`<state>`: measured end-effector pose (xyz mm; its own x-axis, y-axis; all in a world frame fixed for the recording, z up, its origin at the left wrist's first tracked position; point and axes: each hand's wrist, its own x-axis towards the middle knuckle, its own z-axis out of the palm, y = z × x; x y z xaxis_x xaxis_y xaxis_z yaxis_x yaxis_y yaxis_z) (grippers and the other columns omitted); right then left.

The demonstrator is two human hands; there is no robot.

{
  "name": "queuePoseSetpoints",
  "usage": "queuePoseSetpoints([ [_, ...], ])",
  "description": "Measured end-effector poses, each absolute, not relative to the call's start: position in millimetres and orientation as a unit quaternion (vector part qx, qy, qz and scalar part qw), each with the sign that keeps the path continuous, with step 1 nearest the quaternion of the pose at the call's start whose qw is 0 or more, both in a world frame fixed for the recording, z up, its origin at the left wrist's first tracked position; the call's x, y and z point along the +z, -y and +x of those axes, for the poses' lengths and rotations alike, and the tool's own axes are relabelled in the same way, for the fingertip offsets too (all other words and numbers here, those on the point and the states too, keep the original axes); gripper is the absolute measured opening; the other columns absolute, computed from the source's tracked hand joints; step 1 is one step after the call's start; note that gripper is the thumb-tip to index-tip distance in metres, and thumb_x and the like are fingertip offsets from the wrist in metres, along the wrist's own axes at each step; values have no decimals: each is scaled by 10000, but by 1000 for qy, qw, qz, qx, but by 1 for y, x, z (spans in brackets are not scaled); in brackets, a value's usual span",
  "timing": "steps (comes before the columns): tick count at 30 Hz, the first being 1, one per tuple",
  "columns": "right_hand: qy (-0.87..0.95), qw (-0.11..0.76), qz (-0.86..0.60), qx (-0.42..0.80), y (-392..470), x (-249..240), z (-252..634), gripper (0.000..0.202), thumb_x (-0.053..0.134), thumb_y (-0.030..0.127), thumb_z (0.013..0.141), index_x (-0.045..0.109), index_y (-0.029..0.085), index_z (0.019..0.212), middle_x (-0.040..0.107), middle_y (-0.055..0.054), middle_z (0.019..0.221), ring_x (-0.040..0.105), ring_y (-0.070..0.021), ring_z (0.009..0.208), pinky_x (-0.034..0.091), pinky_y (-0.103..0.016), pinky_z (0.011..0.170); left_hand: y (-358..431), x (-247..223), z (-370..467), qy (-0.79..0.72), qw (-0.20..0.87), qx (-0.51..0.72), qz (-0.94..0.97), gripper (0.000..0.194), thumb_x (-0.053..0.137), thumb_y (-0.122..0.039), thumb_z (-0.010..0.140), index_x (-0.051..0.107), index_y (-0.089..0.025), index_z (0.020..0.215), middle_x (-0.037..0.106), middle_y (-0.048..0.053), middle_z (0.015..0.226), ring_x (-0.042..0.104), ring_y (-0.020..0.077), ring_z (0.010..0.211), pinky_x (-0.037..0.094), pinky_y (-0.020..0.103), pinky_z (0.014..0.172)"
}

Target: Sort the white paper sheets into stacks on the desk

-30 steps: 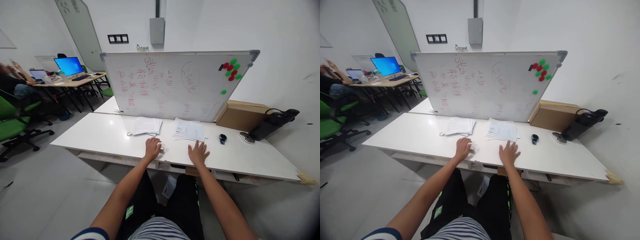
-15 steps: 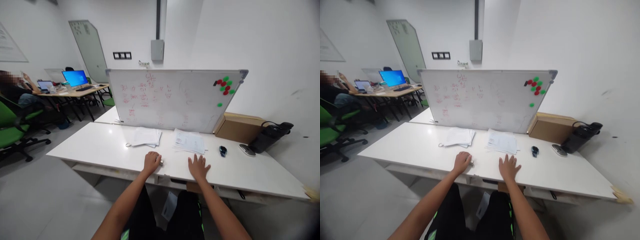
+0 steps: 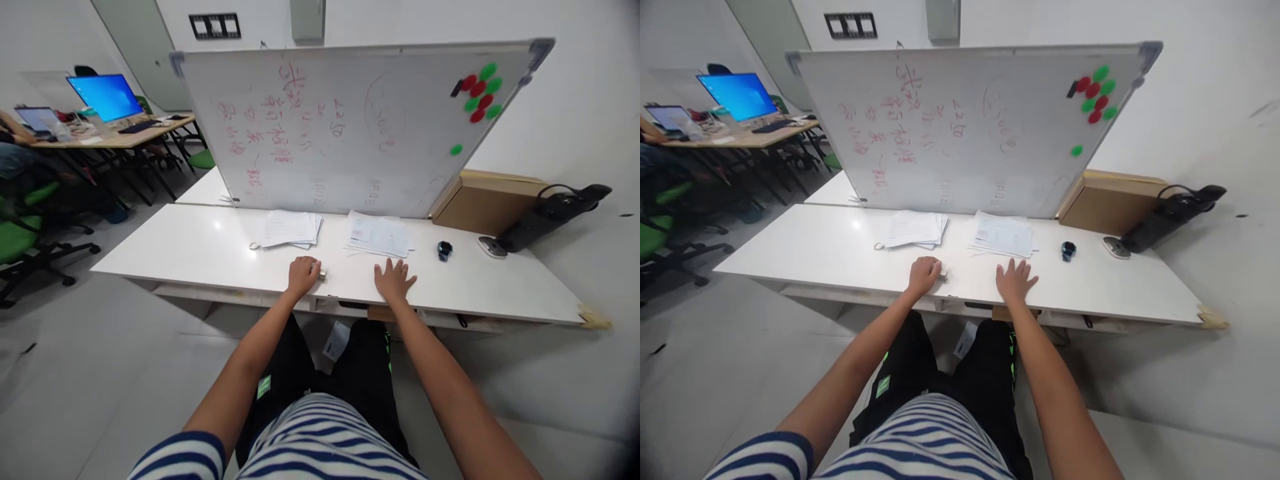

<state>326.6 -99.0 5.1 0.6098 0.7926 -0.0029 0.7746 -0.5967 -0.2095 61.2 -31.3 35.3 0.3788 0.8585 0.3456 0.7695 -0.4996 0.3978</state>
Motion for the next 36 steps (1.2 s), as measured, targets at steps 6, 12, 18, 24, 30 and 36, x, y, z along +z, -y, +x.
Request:
queuePoseSetpoints([
  [6, 440, 100, -891, 56, 97, -1, 331, 705, 96, 565, 911, 238, 172, 1478, 125, -167, 1556, 73, -350, 1418, 44, -633, 1070, 24, 43, 59, -586, 5, 321, 744, 361, 305, -344, 957, 580, -231, 1162, 464, 86, 1390, 273, 256, 1370, 231, 461, 1077],
  [12, 438, 113, -891, 45, 97, -1, 331, 689, 127, 561, 913, 275, 176, 1465, 167, -169, 1546, 103, -350, 1413, 63, -635, 1065, -44, 51, 28, -574, -2, 169, 801, 532, 409, -262, 887, 359, -178, 1409, 306, 122, 1507, 138, 281, 1429, 196, 474, 1103],
  [18, 433, 112, -894, 42, 97, 3, 327, 674, 141, 551, 917, 291, 180, 1459, 184, -163, 1542, 114, -340, 1413, 68, -620, 1071, -72, 49, -5, -612, 9, 49, 789, 587, 332, -183, 891, 242, -123, 1468, 431, 200, 1410, 334, 323, 1340, 176, 529, 1078],
  [24, 434, 110, -893, 46, 96, 4, 328, 672, 142, 548, 918, 289, 179, 1459, 176, -166, 1543, 104, -343, 1412, 67, -624, 1066, -64, 56, -18, -563, -76, 97, 817, 467, 253, -189, 932, 423, -174, 1367, 677, 115, 1045, 559, 251, 1075, 146, 443, 1086],
  [30, 434, 115, -892, 50, 95, 0, 331, 679, 139, 557, 914, 288, 182, 1460, 171, -162, 1546, 101, -343, 1412, 56, -625, 1069, -73, 59, -23, -571, 15, 140, 809, 310, 393, -299, 909, 668, -245, 1042, 686, 58, 1052, 581, 232, 1016, 314, 384, 993],
  [36, 436, 123, -890, 46, 95, 0, 330, 679, 137, 558, 913, 298, 184, 1456, 175, -162, 1546, 104, -342, 1412, 57, -620, 1069, -103, 55, -33, -623, 162, 142, 752, 264, 559, -368, 804, 692, -258, 1004, 645, 30, 1152, 590, 219, 1010, 439, 282, 790],
])
